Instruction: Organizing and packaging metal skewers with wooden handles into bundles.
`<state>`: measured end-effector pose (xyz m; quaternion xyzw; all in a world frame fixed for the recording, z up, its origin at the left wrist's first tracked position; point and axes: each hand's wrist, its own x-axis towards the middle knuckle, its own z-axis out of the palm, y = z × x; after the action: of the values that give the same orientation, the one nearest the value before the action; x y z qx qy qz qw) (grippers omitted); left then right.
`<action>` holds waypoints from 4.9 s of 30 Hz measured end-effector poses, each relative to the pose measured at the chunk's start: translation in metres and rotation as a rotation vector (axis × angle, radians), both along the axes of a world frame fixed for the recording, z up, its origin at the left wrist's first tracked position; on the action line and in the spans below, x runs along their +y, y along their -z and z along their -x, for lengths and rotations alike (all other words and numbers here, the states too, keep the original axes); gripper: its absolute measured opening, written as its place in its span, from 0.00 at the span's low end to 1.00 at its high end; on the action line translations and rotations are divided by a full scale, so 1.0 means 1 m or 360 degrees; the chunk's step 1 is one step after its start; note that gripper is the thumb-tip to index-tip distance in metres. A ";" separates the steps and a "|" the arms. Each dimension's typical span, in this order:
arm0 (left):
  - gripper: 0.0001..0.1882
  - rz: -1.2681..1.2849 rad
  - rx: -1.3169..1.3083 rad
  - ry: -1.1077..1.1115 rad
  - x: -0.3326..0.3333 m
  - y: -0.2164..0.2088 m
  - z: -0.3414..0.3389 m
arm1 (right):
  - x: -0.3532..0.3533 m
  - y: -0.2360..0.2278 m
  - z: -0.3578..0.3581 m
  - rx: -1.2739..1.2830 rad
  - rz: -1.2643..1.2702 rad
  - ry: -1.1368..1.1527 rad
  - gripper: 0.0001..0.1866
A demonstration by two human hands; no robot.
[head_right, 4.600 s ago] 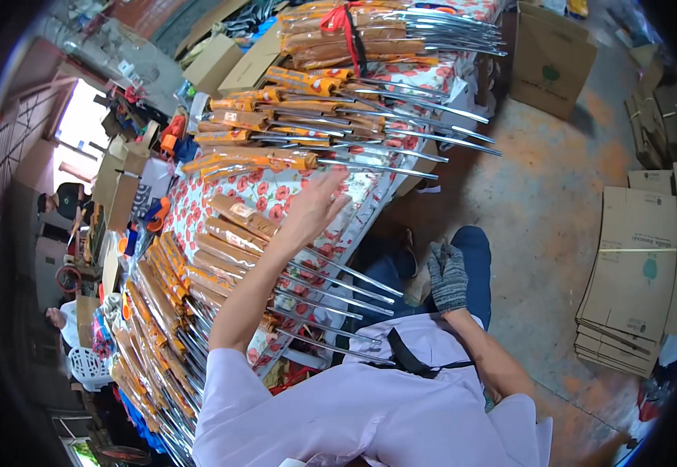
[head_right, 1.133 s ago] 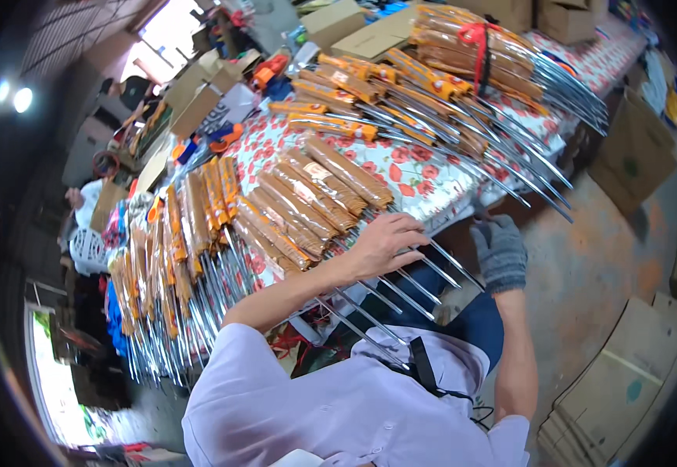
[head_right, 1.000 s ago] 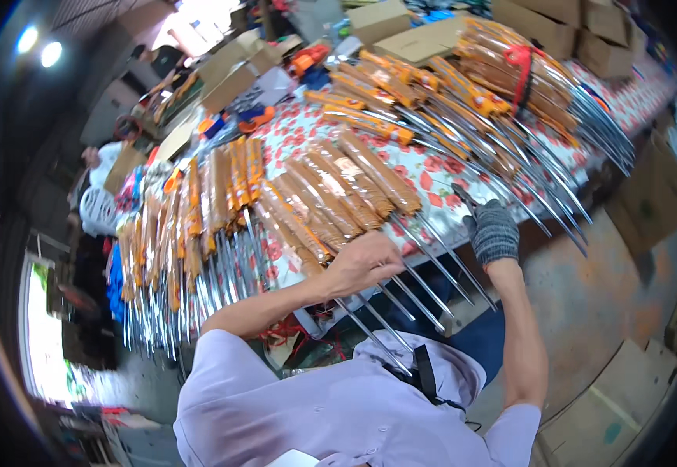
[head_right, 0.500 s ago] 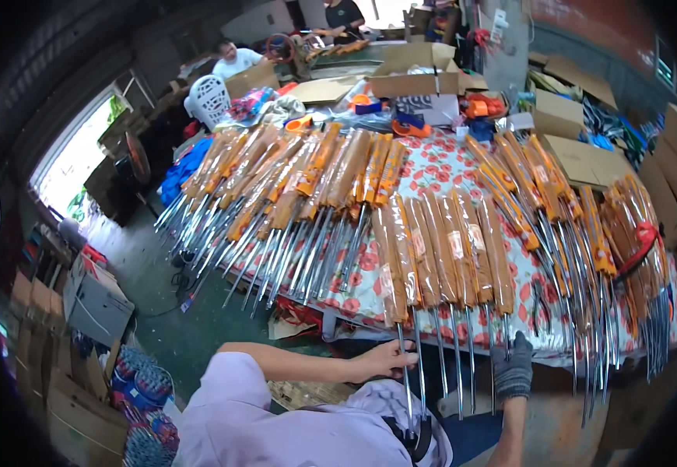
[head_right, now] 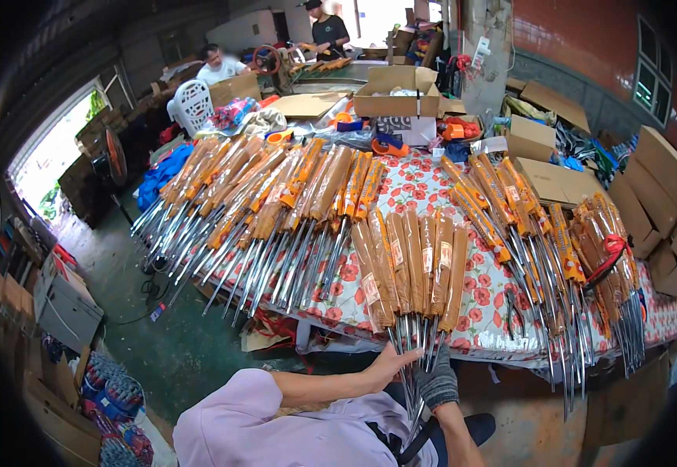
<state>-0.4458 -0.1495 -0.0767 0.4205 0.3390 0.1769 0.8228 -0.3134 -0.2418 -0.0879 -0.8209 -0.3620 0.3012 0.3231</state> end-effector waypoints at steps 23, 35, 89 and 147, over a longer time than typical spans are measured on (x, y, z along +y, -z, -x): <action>0.23 0.0230 -0.0586 0.0258 0.013 0.010 -0.007 | -0.042 -0.008 0.064 -0.0982 -0.0622 -0.0429 0.37; 0.15 -0.0666 -0.0454 -0.0249 0.107 -0.086 0.040 | 0.062 -0.060 0.091 -0.0788 -0.1103 -0.0559 0.41; 0.47 -0.1504 0.1505 -0.0268 0.523 -0.144 0.308 | 0.124 0.042 -0.042 -0.1066 -0.0804 -0.0007 0.14; 0.26 -0.3311 0.0600 0.0848 0.225 0.009 -0.355 | 0.014 0.001 -0.186 -0.1385 -0.0011 0.0530 0.11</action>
<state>-0.0906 0.0759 -0.0853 0.9911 0.0420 0.1259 0.0109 -0.1274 -0.2281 -0.0889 -0.9168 -0.3283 -0.1284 0.1878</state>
